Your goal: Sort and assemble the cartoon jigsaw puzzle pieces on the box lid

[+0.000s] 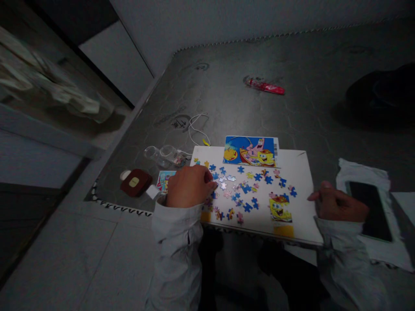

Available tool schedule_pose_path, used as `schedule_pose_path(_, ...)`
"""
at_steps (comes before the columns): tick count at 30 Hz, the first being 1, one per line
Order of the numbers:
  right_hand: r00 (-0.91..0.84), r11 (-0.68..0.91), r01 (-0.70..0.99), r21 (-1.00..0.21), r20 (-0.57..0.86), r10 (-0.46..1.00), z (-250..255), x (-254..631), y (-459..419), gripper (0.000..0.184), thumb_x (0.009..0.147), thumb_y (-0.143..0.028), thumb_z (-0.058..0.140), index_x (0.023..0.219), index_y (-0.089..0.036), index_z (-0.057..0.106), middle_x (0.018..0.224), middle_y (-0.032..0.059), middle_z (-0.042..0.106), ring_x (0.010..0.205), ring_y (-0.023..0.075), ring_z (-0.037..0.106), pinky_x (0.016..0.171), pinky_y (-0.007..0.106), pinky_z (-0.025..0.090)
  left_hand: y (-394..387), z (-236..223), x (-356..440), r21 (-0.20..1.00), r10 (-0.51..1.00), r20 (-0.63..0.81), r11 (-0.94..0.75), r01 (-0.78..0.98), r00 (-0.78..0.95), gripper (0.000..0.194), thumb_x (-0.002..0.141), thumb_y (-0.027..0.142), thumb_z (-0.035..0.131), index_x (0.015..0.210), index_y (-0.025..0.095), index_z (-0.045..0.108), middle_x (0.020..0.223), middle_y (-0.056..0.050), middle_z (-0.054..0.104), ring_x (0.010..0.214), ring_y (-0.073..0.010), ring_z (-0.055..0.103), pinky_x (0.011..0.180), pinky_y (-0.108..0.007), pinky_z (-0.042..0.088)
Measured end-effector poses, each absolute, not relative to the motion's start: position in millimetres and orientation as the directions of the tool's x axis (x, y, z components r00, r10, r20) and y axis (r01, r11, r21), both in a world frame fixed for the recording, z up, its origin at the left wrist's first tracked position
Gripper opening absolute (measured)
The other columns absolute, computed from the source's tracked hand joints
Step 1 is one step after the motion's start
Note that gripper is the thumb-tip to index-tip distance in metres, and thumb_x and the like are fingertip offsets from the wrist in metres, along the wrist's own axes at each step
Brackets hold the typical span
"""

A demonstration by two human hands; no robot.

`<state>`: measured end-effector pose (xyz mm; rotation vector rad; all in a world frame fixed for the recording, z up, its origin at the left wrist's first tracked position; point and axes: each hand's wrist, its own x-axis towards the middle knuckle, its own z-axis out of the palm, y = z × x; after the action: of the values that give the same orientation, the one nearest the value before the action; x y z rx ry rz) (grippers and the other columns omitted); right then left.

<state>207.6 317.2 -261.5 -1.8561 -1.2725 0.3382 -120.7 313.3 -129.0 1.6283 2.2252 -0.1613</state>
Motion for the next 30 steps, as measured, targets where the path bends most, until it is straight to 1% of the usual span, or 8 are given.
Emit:
schedule_pose_path(4, 0.412, -0.087, 0.659, -0.747, 0.261, 0.873, -261, 209, 317, 0.043, 0.089, -0.052, 0.062, 0.062, -0.021, 0.076, 0.051, -0.0014, 0.058, 0.049, 0.0121, 0.049, 0.052, 0.027, 0.035, 318, -134, -115, 0.118, 0.895, -0.37, 0.311, 0.943, -0.25, 0.018, 0.081, 0.038, 0.079, 0.097, 0.029, 0.08, 0.102, -0.003, 0.081, 0.097, -0.0289, 0.072, 0.084, -0.042, 0.054)
schedule_pose_path(7, 0.365, -0.043, 0.678, -0.734, 0.284, 0.887, -258, 207, 316, 0.045, 0.092, -0.051, 0.059, 0.059, -0.024, 0.074, 0.05, -0.0016, 0.058, 0.052, 0.0136, 0.05, 0.055, 0.028, 0.037, 320, -135, -109, 0.112, 0.91, -0.348, 0.278, 0.954, -0.224, 0.018, 0.084, 0.039, 0.077, 0.1, 0.029, 0.079, 0.101, -0.002, 0.081, 0.097, -0.0289, 0.072, 0.083, -0.041, 0.054)
schedule_pose_path(12, 0.325, -0.019, 0.697, -0.717, 0.291, 0.9, -255, 209, 314, 0.046, 0.093, -0.051, 0.058, 0.058, -0.025, 0.074, 0.048, -0.0018, 0.057, 0.049, 0.0139, 0.048, 0.055, 0.029, 0.034, 323, -136, -87, 0.183, 0.952, -0.294, 0.147, 0.972, -0.089, 0.012, 0.087, 0.039, 0.076, 0.095, 0.031, 0.079, 0.096, 0.0, 0.081, 0.096, -0.0272, 0.072, 0.082, -0.038, 0.053)
schedule_pose_path(16, 0.323, -0.026, 0.711, -0.702, 0.294, 0.899, -254, 211, 314, 0.046, 0.093, -0.05, 0.058, 0.059, -0.025, 0.075, 0.045, -0.0023, 0.051, 0.051, 0.0144, 0.048, 0.056, 0.029, 0.034, 324, -138, -63, 0.202, 0.957, -0.288, 0.08, 0.976, -0.019, 0.014, 0.09, 0.038, 0.073, 0.099, 0.029, 0.079, 0.104, -0.001, 0.081, 0.101, -0.0295, 0.072, 0.085, -0.042, 0.054)
schedule_pose_path(18, 0.325, -0.024, 0.708, -0.706, 0.296, 0.898, -253, 211, 314, 0.047, 0.094, -0.051, 0.057, 0.058, -0.025, 0.074, 0.044, -0.0024, 0.049, 0.05, 0.0137, 0.046, 0.056, 0.029, 0.034, 324, -139, -55, 0.199, 0.956, -0.292, 0.067, 0.978, -0.006, 0.016, 0.091, 0.036, 0.072, 0.103, 0.028, 0.079, 0.108, -0.003, 0.081, 0.102, -0.0299, 0.073, 0.085, -0.043, 0.054)
schedule_pose_path(21, 0.328, -0.001, 0.692, -0.722, 0.313, 0.891, -252, 212, 314, 0.049, 0.093, -0.052, 0.057, 0.057, -0.023, 0.074, 0.045, -0.0016, 0.053, 0.049, 0.0127, 0.044, 0.057, 0.029, 0.034, 324, -142, -49, 0.186, 0.956, -0.293, 0.059, 0.981, -0.001, 0.017, 0.09, 0.032, 0.072, 0.105, 0.026, 0.079, 0.108, -0.005, 0.08, 0.103, -0.0307, 0.072, 0.086, -0.043, 0.055)
schedule_pose_path(26, 0.341, -0.023, 0.698, -0.715, 0.304, 0.89, -251, 214, 313, 0.047, 0.093, -0.05, 0.057, 0.058, -0.024, 0.074, 0.046, -0.0023, 0.053, 0.05, 0.0117, 0.044, 0.056, 0.028, 0.033, 326, -147, -49, 0.187, 0.955, -0.296, 0.074, 0.98, -0.016, 0.012, 0.091, 0.03, 0.071, 0.098, 0.027, 0.08, 0.105, -0.004, 0.08, 0.102, -0.0302, 0.073, 0.085, -0.042, 0.054)
schedule_pose_path(30, 0.335, 0.013, 0.698, -0.716, 0.344, 0.877, -252, 216, 314, 0.052, 0.095, -0.053, 0.057, 0.057, -0.023, 0.074, 0.047, -0.0012, 0.056, 0.05, 0.0114, 0.046, 0.056, 0.028, 0.034, 326, -150, -48, 0.171, 0.959, -0.283, 0.034, 0.985, 0.016, 0.011, 0.094, 0.026, 0.066, 0.095, 0.026, 0.077, 0.104, -0.004, 0.079, 0.1, -0.0289, 0.073, 0.082, -0.04, 0.053)
